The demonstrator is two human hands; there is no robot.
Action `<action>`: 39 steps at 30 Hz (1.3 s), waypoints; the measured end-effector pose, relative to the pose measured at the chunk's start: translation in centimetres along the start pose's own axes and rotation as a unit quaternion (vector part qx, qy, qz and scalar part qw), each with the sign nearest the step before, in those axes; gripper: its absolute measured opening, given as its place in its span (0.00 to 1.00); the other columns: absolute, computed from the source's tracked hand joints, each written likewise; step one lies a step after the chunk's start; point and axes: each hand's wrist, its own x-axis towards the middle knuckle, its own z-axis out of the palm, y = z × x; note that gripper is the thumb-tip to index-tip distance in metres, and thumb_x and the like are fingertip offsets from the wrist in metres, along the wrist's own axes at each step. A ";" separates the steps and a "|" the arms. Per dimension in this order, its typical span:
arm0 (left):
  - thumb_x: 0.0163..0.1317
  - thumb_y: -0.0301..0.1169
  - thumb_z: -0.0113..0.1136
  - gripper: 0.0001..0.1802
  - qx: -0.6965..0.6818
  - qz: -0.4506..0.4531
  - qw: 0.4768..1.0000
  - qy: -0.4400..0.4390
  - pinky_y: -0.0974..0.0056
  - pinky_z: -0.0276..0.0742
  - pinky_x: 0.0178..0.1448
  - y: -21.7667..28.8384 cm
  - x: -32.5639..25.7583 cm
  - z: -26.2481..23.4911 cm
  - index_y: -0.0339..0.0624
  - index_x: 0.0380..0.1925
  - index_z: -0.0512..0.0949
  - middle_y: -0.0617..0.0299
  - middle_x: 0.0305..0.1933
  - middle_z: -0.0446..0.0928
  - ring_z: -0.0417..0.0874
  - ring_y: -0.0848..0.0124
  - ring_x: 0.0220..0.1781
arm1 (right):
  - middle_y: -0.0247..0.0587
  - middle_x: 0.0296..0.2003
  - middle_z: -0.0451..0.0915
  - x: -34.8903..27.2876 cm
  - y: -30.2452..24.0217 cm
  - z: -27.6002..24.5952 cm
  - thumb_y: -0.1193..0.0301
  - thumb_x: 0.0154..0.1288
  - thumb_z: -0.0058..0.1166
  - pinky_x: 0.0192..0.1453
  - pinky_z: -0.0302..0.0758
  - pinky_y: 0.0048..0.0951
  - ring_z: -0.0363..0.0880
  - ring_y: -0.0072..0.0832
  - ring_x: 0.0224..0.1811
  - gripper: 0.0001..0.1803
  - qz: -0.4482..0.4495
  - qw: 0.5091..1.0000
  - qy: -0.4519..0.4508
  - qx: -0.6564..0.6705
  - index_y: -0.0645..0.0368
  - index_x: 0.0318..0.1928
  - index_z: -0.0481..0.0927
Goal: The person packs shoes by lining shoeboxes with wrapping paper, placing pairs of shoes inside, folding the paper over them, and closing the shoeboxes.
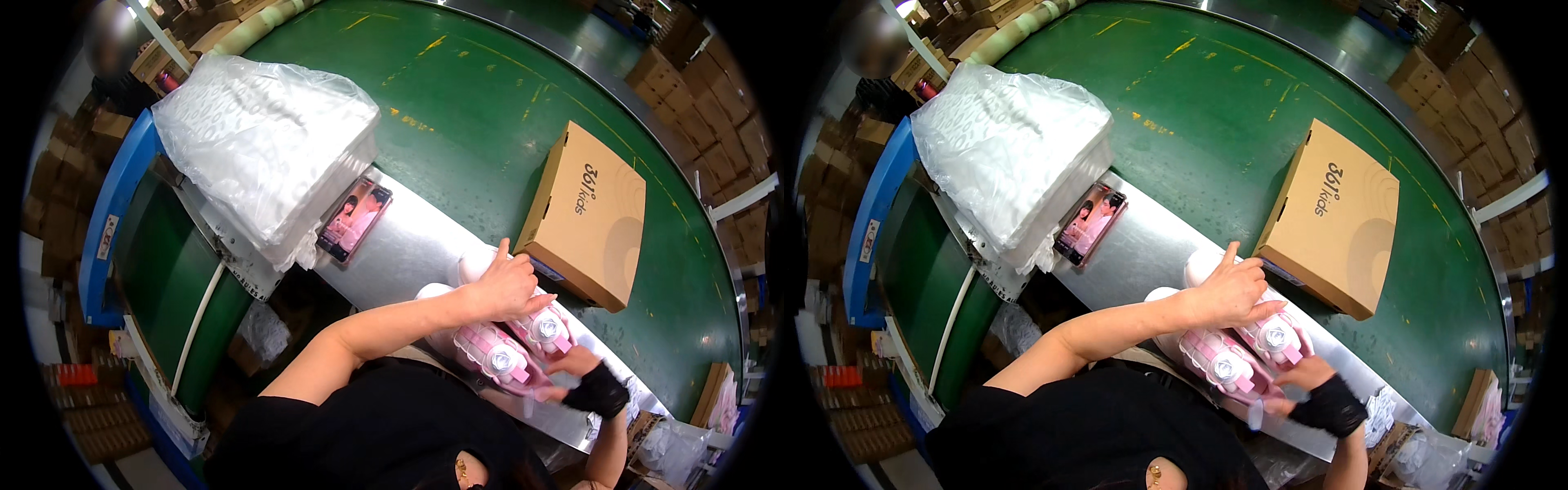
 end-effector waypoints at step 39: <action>0.52 0.39 0.57 0.19 -0.143 -0.039 0.980 0.135 0.54 0.64 0.56 -3.4 1.0 -0.2 0.35 0.40 0.74 0.40 0.51 0.66 0.69 0.50 0.53 | 0.55 0.43 0.68 -7.4 20.1 7.3 0.66 0.61 0.42 0.50 0.64 0.39 0.67 0.49 0.46 0.18 0.441 0.737 0.471 -0.200 0.66 0.47 0.69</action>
